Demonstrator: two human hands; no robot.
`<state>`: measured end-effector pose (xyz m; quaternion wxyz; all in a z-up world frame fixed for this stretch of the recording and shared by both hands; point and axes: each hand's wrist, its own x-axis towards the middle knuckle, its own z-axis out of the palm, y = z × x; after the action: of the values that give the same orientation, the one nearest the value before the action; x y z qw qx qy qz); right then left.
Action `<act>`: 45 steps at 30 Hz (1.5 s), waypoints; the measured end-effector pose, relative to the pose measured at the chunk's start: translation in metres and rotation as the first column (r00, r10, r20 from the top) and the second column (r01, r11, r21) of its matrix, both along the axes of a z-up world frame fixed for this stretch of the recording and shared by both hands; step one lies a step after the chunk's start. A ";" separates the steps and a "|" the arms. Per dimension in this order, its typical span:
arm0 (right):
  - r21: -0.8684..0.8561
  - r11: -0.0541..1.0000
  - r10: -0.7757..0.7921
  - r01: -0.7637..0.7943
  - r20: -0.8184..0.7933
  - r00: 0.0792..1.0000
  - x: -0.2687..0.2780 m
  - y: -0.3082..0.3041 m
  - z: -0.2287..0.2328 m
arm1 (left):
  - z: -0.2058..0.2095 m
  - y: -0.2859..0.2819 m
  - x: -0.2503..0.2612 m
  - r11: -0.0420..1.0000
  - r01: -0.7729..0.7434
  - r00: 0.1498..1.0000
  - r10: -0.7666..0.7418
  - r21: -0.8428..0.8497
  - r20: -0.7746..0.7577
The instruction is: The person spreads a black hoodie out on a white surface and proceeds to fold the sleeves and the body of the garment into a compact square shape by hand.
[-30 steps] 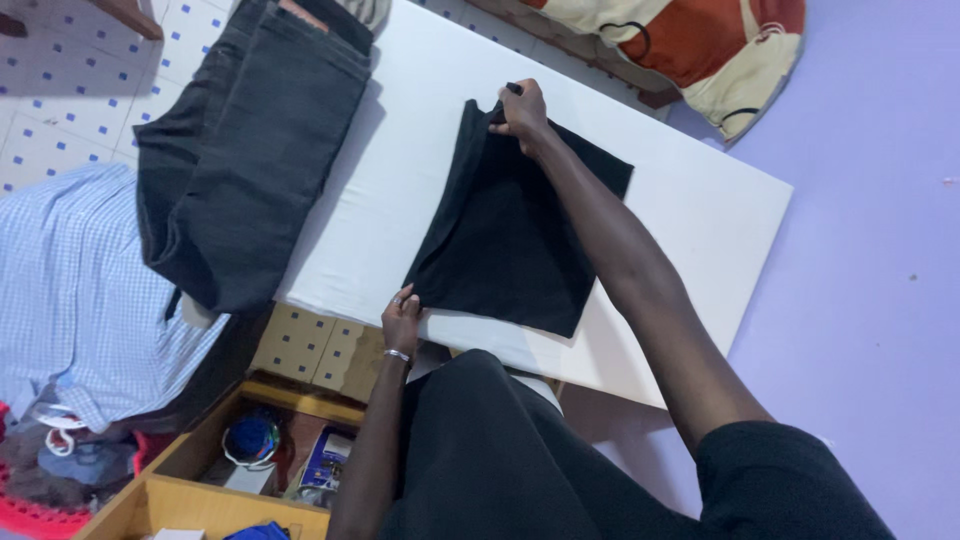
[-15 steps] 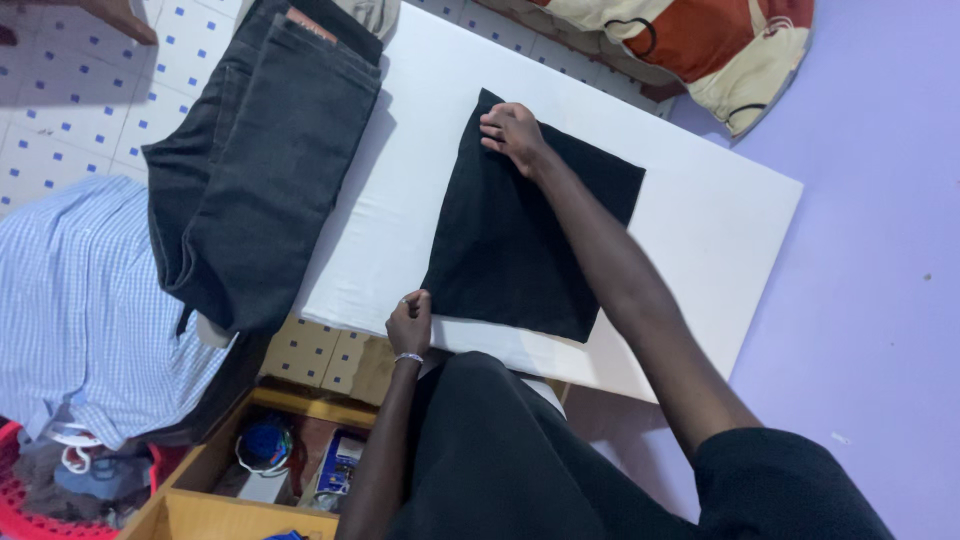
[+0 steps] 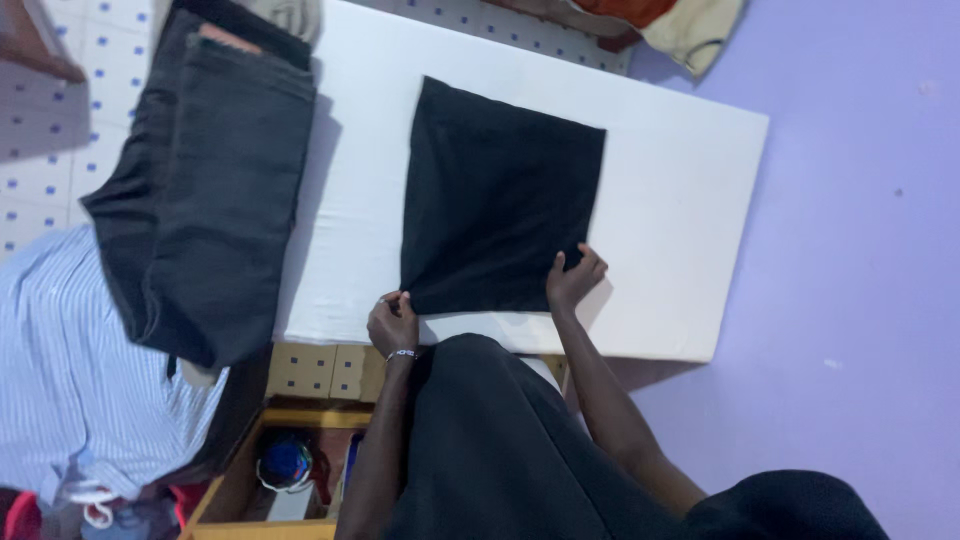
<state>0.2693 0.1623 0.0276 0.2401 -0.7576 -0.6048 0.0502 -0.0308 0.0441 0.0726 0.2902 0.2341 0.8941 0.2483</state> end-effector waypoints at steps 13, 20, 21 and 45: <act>-0.454 0.877 -0.356 0.160 -0.388 0.850 0.058 -0.052 -0.012 | -0.024 0.008 0.002 0.992 0.076 0.996 -0.071 -0.105 0.046; -0.528 0.847 -0.352 -0.056 -0.637 0.686 0.089 -0.060 -0.006 | -0.078 -0.010 -0.010 0.976 -0.011 0.959 -0.051 0.216 0.278; -0.514 0.849 -0.388 -0.123 -0.765 0.514 0.091 -0.061 -0.006 | -0.080 -0.014 -0.010 0.979 -0.062 0.927 -0.016 0.194 0.375; -0.295 0.953 -0.141 -0.064 -0.621 0.771 0.115 -0.124 -0.024 | -0.046 -0.047 0.015 0.929 0.230 0.972 -0.203 0.290 -0.121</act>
<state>0.3845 0.0385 0.0039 0.3137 -0.7355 -0.4574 0.3891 -0.0154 -0.0031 0.0262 0.2366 0.3835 0.8264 0.3377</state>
